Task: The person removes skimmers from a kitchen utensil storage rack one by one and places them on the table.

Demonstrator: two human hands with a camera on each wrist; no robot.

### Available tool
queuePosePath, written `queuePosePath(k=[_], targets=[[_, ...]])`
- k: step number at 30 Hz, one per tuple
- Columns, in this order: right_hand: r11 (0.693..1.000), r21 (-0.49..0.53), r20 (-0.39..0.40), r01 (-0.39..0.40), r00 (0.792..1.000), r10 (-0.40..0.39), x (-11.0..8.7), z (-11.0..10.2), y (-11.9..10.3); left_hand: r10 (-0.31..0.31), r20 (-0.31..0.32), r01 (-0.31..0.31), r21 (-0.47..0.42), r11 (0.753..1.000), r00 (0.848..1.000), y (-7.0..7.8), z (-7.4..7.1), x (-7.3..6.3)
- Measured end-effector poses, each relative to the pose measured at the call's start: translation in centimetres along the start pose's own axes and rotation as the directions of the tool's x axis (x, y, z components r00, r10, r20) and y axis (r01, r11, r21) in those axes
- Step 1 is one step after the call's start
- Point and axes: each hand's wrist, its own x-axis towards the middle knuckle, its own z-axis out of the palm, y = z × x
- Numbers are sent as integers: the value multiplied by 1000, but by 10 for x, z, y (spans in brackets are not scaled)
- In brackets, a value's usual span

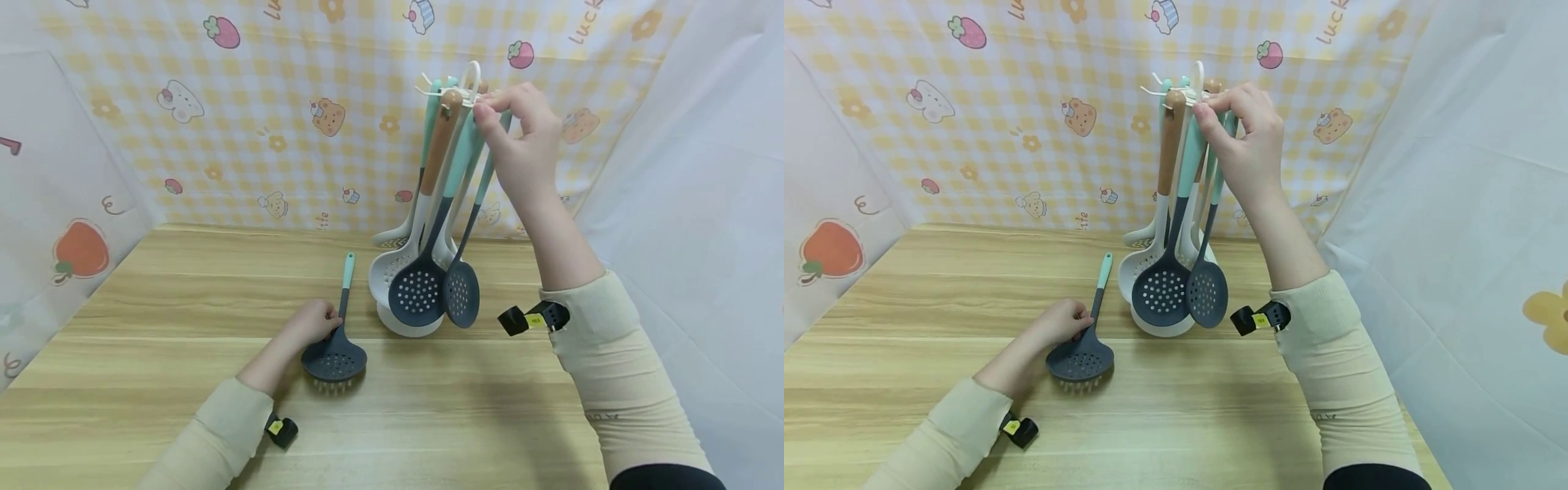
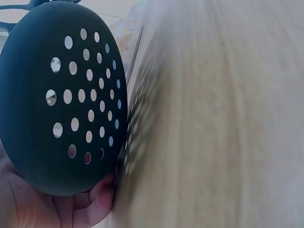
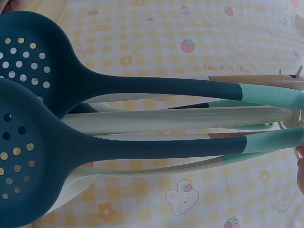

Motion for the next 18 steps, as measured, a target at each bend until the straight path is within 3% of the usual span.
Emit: queuePosePath(k=[14, 18], targets=[[999, -29, 0, -15, 1000, 15, 1, 0, 6, -4, -13, 4, 21, 1000, 1000, 2, 2, 0], [997, -69, 15, 17, 1000, -16, 2, -1, 13, -4, -16, 5, 34, 999, 1000, 3, 3, 0]])
